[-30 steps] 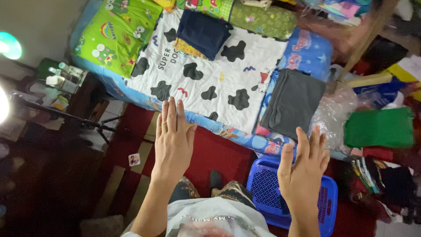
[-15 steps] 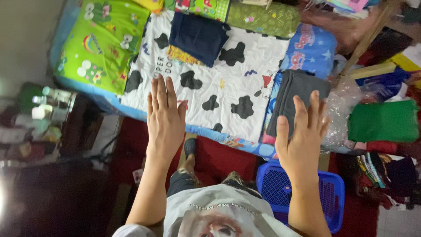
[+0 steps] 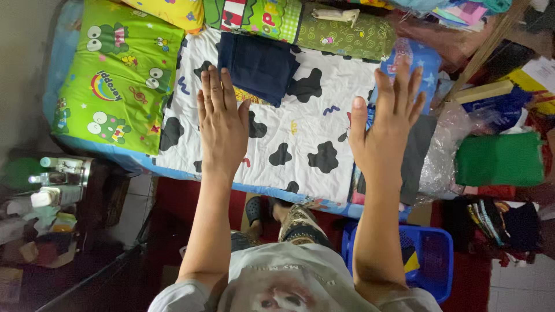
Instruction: The person folds several pieces of clothing on a bed and places them into a wardrobe drawer. They fold a white sock, a pink cloth, a dark blue garment, a patterned cloth, a black garment, and a light blue towel, then store each item in the drawer.
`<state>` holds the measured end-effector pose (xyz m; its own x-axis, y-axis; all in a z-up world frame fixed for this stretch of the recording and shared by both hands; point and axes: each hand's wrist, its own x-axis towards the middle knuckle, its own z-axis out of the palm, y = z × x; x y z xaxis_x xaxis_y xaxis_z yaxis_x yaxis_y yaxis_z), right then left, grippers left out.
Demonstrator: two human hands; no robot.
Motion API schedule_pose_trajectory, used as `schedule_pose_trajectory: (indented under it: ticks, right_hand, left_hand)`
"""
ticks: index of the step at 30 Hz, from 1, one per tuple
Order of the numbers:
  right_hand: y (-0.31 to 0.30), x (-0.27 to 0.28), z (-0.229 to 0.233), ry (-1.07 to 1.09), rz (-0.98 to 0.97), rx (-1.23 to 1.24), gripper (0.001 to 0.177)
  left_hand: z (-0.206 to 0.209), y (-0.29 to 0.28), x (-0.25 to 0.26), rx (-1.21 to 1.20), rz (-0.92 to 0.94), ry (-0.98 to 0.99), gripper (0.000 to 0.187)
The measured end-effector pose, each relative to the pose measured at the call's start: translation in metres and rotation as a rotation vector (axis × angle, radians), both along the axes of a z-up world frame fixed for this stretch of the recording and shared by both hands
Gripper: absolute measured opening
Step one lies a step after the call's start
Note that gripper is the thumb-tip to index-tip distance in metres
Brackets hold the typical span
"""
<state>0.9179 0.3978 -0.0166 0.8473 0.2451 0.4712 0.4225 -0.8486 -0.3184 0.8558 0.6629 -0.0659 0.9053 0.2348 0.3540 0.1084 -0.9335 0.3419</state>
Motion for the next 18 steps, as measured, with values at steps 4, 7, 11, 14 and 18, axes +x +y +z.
schedule_pose_trajectory:
  ticks: [4, 7, 11, 14, 18]
  right_hand:
    - [0.013, 0.04, -0.009, 0.012, 0.067, 0.009, 0.047]
    - [0.022, 0.072, -0.017, 0.022, 0.102, 0.035, 0.049]
    - [0.03, 0.113, -0.039, 0.051, 0.112, 0.075, 0.049]
    - [0.044, 0.139, -0.065, 0.036, 0.082, 0.053, 0.05]
    - [0.06, 0.171, -0.101, 0.041, 0.036, 0.084, 0.052]
  left_hand:
    - [-0.008, 0.005, 0.029, 0.019, 0.029, 0.016, 0.065]
    - [-0.013, 0.007, 0.05, 0.05, 0.046, 0.023, 0.067]
    - [-0.031, 0.013, 0.085, 0.063, 0.029, 0.04, 0.069]
    - [-0.056, 0.025, 0.109, 0.069, 0.022, 0.06, 0.07]
    - [-0.097, 0.048, 0.147, 0.053, 0.032, 0.081, 0.071]
